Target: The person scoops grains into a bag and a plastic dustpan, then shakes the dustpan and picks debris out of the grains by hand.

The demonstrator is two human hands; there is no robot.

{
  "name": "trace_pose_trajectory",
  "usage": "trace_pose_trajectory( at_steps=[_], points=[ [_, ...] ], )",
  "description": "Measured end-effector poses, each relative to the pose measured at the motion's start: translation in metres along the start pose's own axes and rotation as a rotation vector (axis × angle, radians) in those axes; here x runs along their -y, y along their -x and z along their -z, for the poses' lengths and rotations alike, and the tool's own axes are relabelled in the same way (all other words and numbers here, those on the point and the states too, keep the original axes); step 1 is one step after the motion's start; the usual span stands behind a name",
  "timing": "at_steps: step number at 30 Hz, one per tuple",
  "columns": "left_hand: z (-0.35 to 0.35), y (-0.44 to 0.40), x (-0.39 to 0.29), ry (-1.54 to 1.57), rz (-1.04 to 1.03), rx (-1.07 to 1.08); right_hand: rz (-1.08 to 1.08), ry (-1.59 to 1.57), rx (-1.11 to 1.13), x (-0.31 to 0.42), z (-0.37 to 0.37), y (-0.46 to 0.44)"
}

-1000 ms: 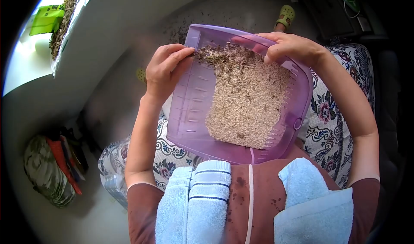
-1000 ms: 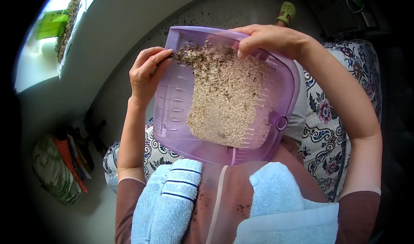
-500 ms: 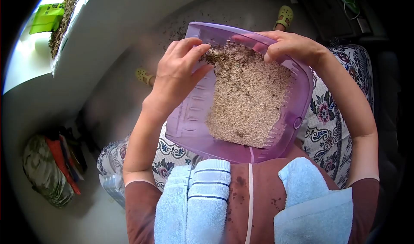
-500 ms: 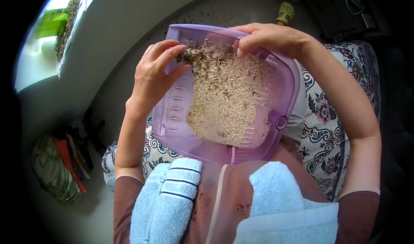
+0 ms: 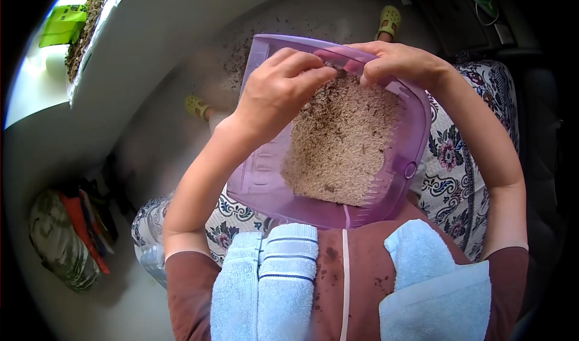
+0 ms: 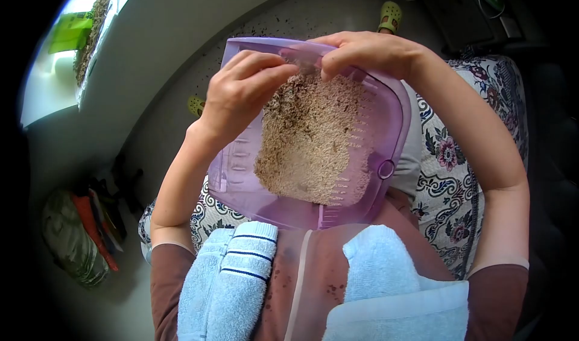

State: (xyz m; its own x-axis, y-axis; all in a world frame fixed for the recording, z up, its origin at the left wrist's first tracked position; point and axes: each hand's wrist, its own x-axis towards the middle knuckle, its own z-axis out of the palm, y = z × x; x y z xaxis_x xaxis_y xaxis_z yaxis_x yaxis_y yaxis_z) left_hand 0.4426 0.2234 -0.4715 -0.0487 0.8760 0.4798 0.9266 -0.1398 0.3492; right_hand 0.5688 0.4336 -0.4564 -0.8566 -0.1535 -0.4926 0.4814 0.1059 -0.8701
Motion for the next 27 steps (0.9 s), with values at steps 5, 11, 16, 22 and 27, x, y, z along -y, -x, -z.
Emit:
trace_pose_trajectory(
  at_steps=[5,11,16,22,27],
  points=[
    [-0.011,-0.01,0.001,-0.205,-0.197,0.16,-0.049,0.055,0.027,0.001,0.005,-0.001],
    [0.001,-0.004,0.004,-0.296,-0.108,0.198,-0.064,0.024,0.005,0.002,0.004,0.003],
    [0.007,0.008,0.007,-0.125,-0.031,0.079,-0.015,0.027,-0.011,0.002,-0.001,0.003],
    [-0.009,-0.001,-0.006,0.009,-0.039,0.062,0.015,0.02,-0.032,-0.007,0.0,-0.003],
    [0.002,0.008,-0.002,-0.027,-0.018,0.124,-0.061,0.054,-0.018,0.008,-0.002,0.005]
  ],
)
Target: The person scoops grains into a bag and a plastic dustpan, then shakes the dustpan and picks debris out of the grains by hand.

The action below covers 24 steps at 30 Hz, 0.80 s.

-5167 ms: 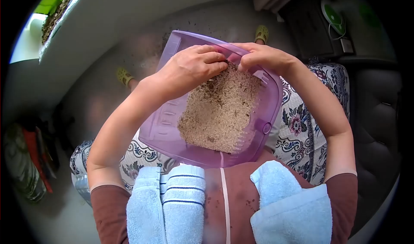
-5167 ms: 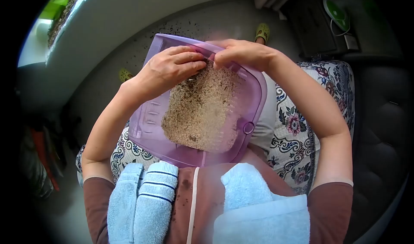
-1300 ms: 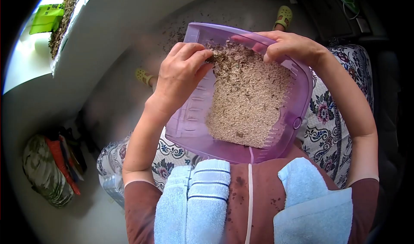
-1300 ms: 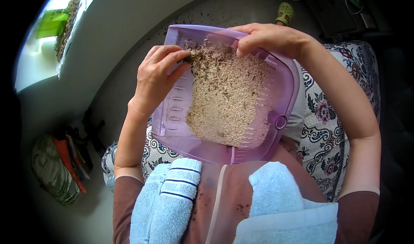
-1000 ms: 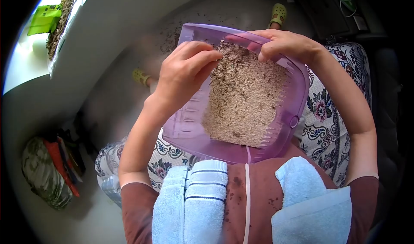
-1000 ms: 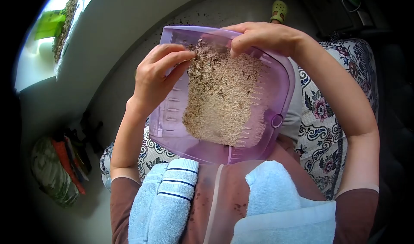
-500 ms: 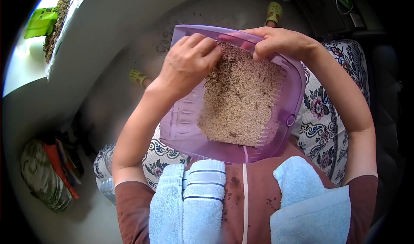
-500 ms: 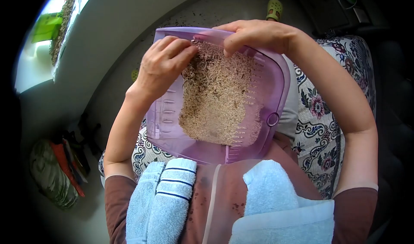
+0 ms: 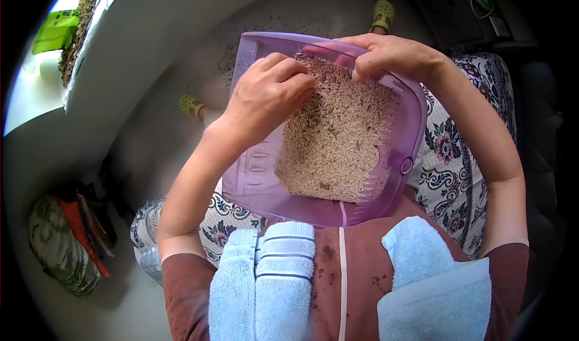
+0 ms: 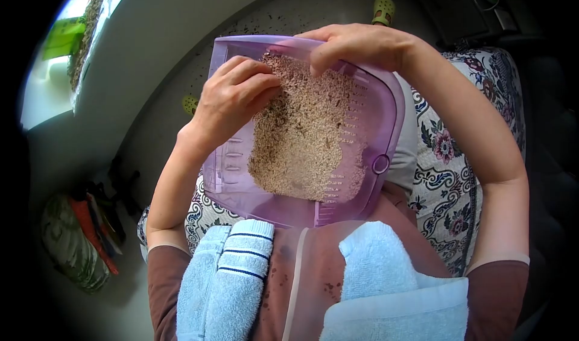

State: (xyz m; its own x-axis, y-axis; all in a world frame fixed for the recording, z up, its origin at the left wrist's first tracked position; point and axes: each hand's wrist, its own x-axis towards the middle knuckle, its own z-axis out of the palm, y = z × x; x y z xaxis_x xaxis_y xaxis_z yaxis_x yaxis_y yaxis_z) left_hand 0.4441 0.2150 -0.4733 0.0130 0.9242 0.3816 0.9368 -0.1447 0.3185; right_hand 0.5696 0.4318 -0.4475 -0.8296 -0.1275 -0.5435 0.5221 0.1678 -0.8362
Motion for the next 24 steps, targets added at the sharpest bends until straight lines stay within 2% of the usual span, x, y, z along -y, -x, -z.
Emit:
trace_pose_trajectory(
  at_steps=[4,9,12,19,24],
  points=[
    [0.017,0.014,0.012,-0.125,0.058,0.007,0.02,-0.03,0.046,0.003,-0.002,0.0],
    [0.015,0.005,0.015,-0.084,0.084,-0.057,-0.014,0.024,-0.002,0.001,-0.001,-0.002],
    [0.002,-0.004,0.019,-0.159,-0.056,-0.006,-0.027,0.027,-0.019,0.0,0.001,-0.002],
    [0.013,0.014,0.016,-0.034,0.087,0.041,-0.001,-0.003,0.013,-0.001,0.001,-0.001],
    [0.018,0.019,0.006,0.0,0.049,-0.017,0.064,0.011,0.001,-0.007,0.002,-0.005]
  ],
)
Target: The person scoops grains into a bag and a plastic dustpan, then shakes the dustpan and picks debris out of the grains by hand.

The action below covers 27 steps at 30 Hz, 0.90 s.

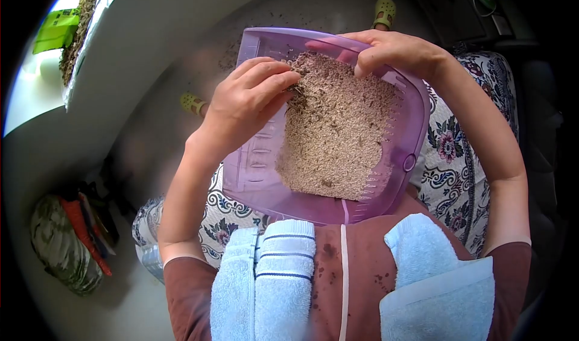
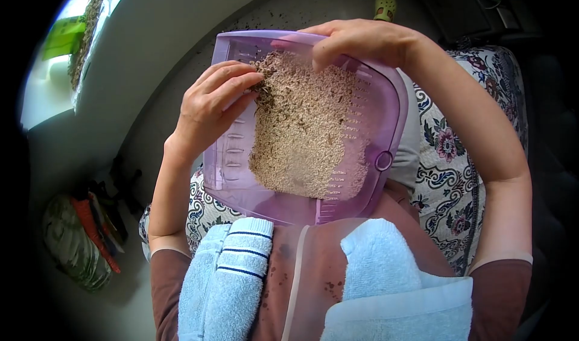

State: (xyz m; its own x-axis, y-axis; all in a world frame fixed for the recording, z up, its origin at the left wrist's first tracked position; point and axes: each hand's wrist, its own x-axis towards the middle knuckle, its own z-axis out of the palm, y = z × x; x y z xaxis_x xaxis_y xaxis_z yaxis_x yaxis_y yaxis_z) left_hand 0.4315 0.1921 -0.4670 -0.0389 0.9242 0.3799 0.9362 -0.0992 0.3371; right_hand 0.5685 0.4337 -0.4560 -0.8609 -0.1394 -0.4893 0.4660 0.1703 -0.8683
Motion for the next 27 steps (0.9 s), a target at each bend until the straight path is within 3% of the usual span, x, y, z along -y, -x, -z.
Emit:
trace_pose_trajectory(
  at_steps=[10,15,21,25,27],
  points=[
    [0.004,0.008,0.002,-0.094,-0.053,0.029,-0.075,0.016,0.005,0.009,0.0,0.003],
    [-0.004,-0.007,0.0,-0.064,-0.029,-0.04,0.006,-0.001,-0.004,0.0,-0.001,-0.002],
    [0.0,-0.006,-0.001,-0.093,-0.012,0.077,0.042,-0.012,0.017,-0.007,0.001,-0.001],
    [0.018,0.016,-0.004,-0.062,0.009,0.084,-0.136,0.011,0.083,0.008,0.004,0.005],
    [0.021,0.025,-0.004,-0.032,0.069,0.029,-0.076,0.002,0.055,0.003,0.002,0.003]
  ],
)
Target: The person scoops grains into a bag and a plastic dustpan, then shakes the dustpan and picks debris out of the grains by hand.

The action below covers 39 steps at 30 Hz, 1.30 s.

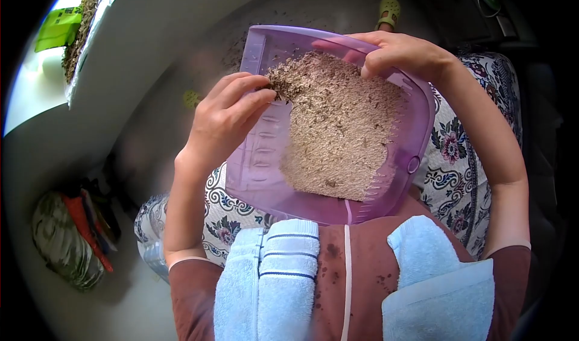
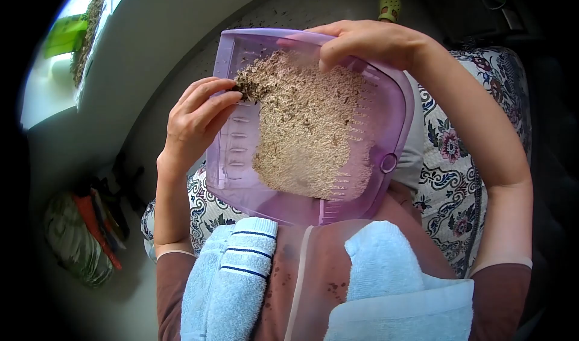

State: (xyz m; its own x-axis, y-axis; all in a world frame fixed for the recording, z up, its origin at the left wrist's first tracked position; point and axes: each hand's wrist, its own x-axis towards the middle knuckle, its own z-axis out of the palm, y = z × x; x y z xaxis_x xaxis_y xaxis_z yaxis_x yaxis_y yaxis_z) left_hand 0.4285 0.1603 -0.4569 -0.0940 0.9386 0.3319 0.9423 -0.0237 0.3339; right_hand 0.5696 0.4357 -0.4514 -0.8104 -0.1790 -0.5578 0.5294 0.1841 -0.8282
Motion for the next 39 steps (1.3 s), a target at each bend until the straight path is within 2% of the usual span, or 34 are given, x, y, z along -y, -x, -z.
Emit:
trace_pose_trajectory(
  at_steps=[5,9,16,19,23,27,31,37,39],
  points=[
    [-0.003,0.004,-0.006,-0.001,0.145,-0.079,0.027,0.008,-0.02,-0.004,-0.001,-0.003],
    [-0.022,-0.004,-0.017,-0.193,0.154,-0.053,0.005,-0.022,-0.038,0.009,-0.008,0.004],
    [-0.019,0.016,-0.005,-0.12,0.013,-0.107,0.03,0.044,-0.041,-0.003,-0.003,-0.003],
    [-0.015,0.025,0.0,-0.013,0.034,-0.161,-0.007,0.04,-0.036,0.001,-0.003,-0.001],
    [-0.01,0.026,-0.004,0.12,0.243,-0.185,-0.029,0.019,-0.036,0.004,-0.003,0.0],
    [-0.009,0.024,-0.006,0.011,0.208,-0.104,0.031,-0.031,-0.046,-0.003,-0.003,-0.003],
    [-0.018,0.034,0.006,0.002,0.147,-0.117,0.077,-0.049,-0.056,-0.006,-0.004,-0.003],
    [-0.01,0.025,-0.004,0.142,0.3,-0.17,0.065,0.025,-0.073,-0.011,0.001,-0.004],
    [-0.014,0.013,-0.008,0.0,0.235,-0.148,0.055,0.017,-0.081,-0.007,-0.002,-0.003]
  ],
)
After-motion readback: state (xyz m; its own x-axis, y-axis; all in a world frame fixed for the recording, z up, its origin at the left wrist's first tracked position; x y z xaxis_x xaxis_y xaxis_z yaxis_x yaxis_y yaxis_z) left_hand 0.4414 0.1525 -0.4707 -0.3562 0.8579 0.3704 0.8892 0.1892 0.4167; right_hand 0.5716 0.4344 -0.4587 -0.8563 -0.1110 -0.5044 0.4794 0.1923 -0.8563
